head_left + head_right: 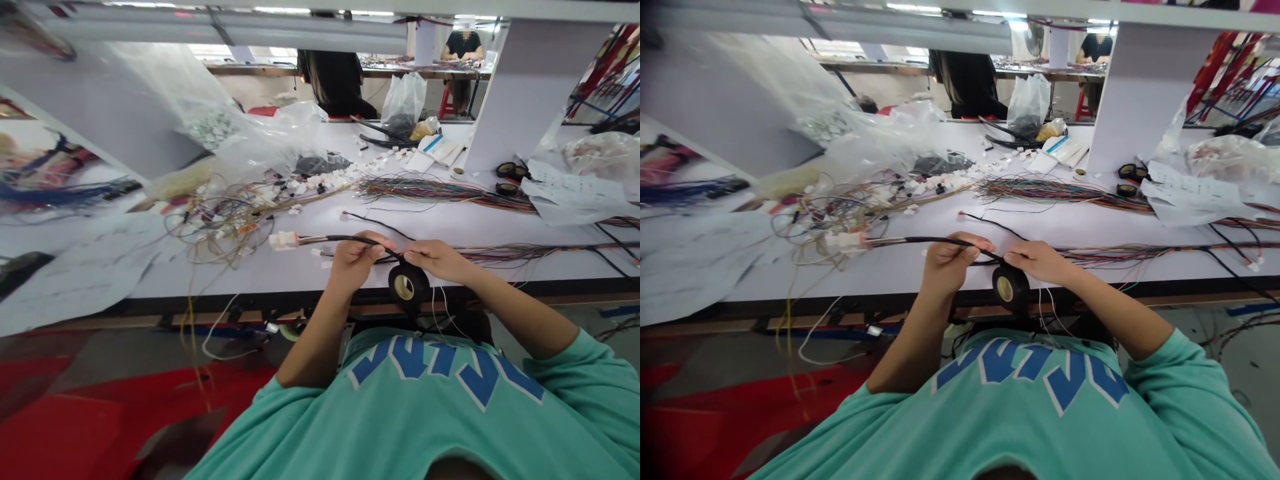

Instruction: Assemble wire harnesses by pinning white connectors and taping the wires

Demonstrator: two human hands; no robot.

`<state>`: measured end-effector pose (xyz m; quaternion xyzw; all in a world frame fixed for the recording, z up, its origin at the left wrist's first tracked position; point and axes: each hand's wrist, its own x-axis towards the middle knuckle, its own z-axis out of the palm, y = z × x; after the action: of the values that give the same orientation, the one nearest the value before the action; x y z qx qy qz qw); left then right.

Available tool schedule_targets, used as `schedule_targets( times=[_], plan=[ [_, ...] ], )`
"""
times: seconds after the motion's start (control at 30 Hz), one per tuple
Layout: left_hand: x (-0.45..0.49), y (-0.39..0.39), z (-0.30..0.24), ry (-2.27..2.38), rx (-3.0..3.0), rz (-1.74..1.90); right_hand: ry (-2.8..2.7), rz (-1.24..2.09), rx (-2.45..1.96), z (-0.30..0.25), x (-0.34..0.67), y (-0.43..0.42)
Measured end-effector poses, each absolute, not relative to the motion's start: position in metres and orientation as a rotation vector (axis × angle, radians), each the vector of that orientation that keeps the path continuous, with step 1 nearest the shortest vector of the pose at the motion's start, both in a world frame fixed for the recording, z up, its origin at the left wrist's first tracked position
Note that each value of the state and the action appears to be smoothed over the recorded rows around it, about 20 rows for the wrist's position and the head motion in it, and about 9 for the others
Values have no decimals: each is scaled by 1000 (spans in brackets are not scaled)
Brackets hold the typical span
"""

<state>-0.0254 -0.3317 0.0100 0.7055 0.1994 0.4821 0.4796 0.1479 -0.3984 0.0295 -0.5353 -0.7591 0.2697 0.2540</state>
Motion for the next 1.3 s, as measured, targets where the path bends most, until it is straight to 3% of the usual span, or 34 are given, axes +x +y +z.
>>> schedule_targets(
  times=[0.2, 0.37, 0.6, 0.67, 0.73, 0.87, 0.97, 1.03, 1.2, 1.3],
  plan=[
    [-5, -336, -4, 425, 1207, 1212, -1641, 1232, -1229, 21, 151, -408],
    [-1, -347, -9, 515, 1358, 1122, -1456, 1205, -1258, 17, 145, -409],
    [-17, -349, -5, 697, 1609, 998, -1599, 1153, -1400, 20, 146, -412],
    [-18, -348, -3, 697, 1545, 966, -1740, 967, -1511, 24, 150, -415],
    [-17, -348, 0, 705, 1474, 916, -1994, 576, -1526, 30, 152, -422],
    [-14, -348, 7, 708, 1424, 889, -2564, -342, -1039, 42, 142, -440],
    [-13, -346, 10, 679, 1417, 861, -2784, -665, -769, 52, 134, -451],
    [-15, -346, 10, 652, 1435, 839, -2854, -606, -868, 60, 136, -454],
    [-22, -352, 11, 604, 1703, 875, -2701, -88, -1523, 68, 162, -439],
    [-20, -352, 14, 508, 1969, 988, -2562, 169, -1587, 55, 172, -416]
  ],
)
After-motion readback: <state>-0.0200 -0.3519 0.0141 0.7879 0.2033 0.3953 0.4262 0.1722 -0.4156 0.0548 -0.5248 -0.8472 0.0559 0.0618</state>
